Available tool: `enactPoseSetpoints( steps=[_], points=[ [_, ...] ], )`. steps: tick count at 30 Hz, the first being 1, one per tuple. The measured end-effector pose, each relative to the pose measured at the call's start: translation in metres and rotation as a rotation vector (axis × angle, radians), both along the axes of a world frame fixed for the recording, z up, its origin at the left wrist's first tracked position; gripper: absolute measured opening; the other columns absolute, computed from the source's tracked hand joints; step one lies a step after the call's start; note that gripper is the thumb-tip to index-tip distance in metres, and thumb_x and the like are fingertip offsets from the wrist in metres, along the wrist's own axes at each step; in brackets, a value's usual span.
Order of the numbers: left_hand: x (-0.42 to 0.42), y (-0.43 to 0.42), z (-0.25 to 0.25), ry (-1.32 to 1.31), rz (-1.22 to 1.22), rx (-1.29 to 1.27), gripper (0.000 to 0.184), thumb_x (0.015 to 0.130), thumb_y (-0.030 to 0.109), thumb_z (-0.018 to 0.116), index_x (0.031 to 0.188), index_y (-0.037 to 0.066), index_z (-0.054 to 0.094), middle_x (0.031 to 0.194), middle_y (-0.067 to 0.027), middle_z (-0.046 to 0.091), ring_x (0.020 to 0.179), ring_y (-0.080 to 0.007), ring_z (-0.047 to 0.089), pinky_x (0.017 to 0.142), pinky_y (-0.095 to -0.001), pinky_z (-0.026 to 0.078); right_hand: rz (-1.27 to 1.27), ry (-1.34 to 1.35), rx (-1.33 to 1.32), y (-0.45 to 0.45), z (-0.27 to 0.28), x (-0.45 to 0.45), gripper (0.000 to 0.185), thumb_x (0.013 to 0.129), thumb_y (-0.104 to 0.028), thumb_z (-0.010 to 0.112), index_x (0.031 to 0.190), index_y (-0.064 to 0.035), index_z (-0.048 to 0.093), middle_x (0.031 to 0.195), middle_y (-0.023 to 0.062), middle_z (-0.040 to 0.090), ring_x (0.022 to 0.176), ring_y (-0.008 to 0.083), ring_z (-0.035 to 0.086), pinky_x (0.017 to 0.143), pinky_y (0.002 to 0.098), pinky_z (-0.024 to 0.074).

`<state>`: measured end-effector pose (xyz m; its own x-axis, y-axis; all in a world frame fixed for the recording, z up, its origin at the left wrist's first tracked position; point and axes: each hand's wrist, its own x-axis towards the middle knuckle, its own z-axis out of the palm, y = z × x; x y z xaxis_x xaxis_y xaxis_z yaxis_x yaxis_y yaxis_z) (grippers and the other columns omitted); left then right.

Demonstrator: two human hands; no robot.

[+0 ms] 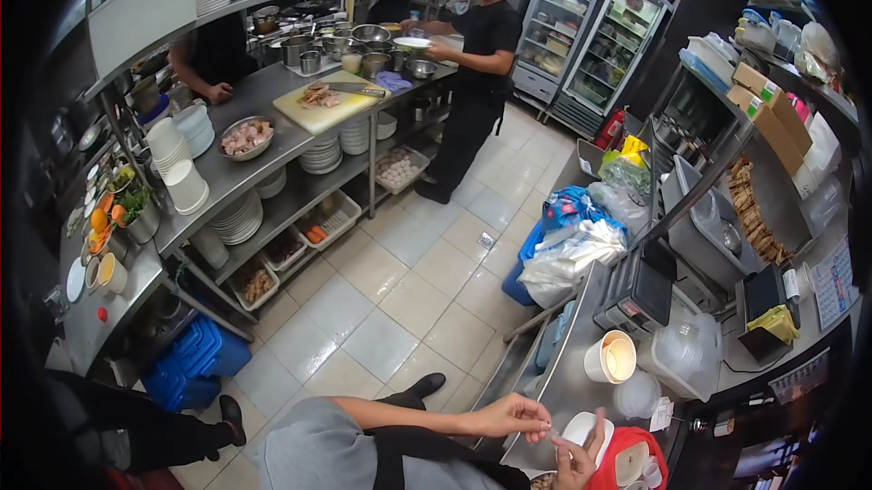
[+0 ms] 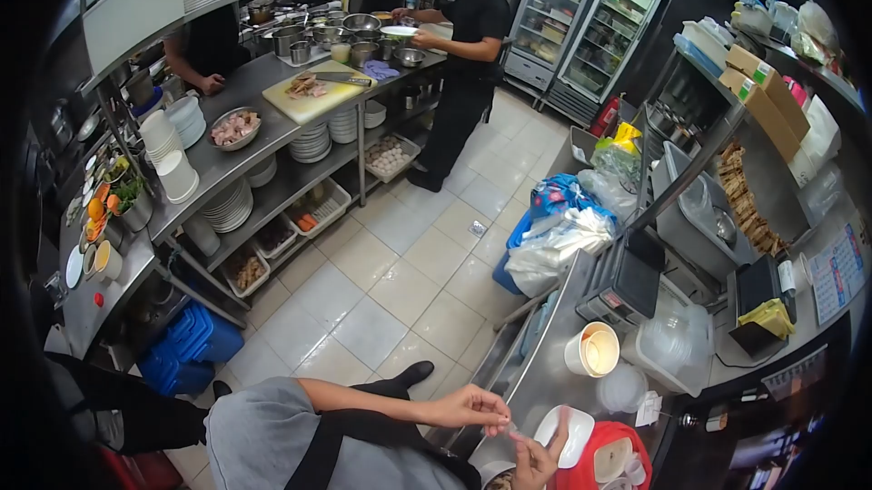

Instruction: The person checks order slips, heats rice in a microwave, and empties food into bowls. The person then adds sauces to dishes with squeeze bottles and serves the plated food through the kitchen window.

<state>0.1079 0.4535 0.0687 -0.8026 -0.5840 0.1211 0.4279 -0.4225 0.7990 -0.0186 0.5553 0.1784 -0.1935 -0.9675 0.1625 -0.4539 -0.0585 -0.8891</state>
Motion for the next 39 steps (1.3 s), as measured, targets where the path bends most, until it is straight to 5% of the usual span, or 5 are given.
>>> enactPoseSetpoints(
  steps=[7,13,21,28,39],
  points=[
    [0.032,0.018,0.015,0.042,0.13,-0.334,0.016,0.088,0.009,0.054,0.098,-0.002,0.057,0.087,-0.0073,0.059,0.077,-0.0146,0.058,0.069,-0.0254,0.046,0.314,-0.16,0.056,-0.003,-0.067,-0.048,0.011,0.076,0.003,0.057,0.083,0.003,0.066,0.094,0.0136,0.056,0.097,0.0236,0.053,0.086,0.0335,0.042],
    [0.056,0.002,0.012,0.007,0.26,-1.0,0.01,0.084,0.005,0.055,0.091,-0.002,0.058,0.089,-0.0124,0.056,0.082,-0.0271,0.056,0.07,-0.0323,0.045,-0.161,-0.815,0.173,-0.027,-0.093,-0.021,0.019,0.078,0.004,0.06,0.096,-0.0008,0.059,0.082,0.0081,0.062,0.07,0.0144,0.058,0.065,0.0258,0.0482],
    [0.147,-0.052,-0.006,-0.147,0.37,0.135,0.014,0.087,0.009,0.055,0.095,-0.001,0.059,0.096,-0.0092,0.062,0.088,-0.0139,0.06,0.079,-0.0263,0.048,0.157,0.21,-0.423,-0.099,-0.065,0.148,0.014,0.068,0.006,0.066,0.08,-0.0004,0.065,0.099,0.0129,0.059,0.093,0.0222,0.055,0.082,0.0324,0.0429],
    [0.245,-0.06,0.008,-0.041,0.326,0.302,0.03,0.09,0.011,0.051,0.115,-0.005,0.05,0.117,-0.0132,0.053,0.11,-0.0191,0.051,0.094,-0.0328,0.043,0.154,-0.066,-0.259,-0.133,-0.079,0.217,0.016,0.066,0.006,0.066,0.08,-0.0014,0.065,0.091,0.0103,0.061,0.087,0.0285,0.057,0.079,0.0348,0.044],
    [0.275,-0.119,-0.009,0.087,0.723,0.41,0.025,0.094,0.019,0.041,0.111,0.002,0.036,0.124,-0.0209,0.044,0.117,-0.025,0.044,0.101,-0.0348,0.036,0.275,0.612,-0.44,-0.171,-0.102,0.306,0.036,0.07,0.001,0.053,0.105,-0.0017,0.058,0.116,0.0118,0.054,0.12,0.0272,0.041,0.097,0.0467,0.0294]
  ],
)
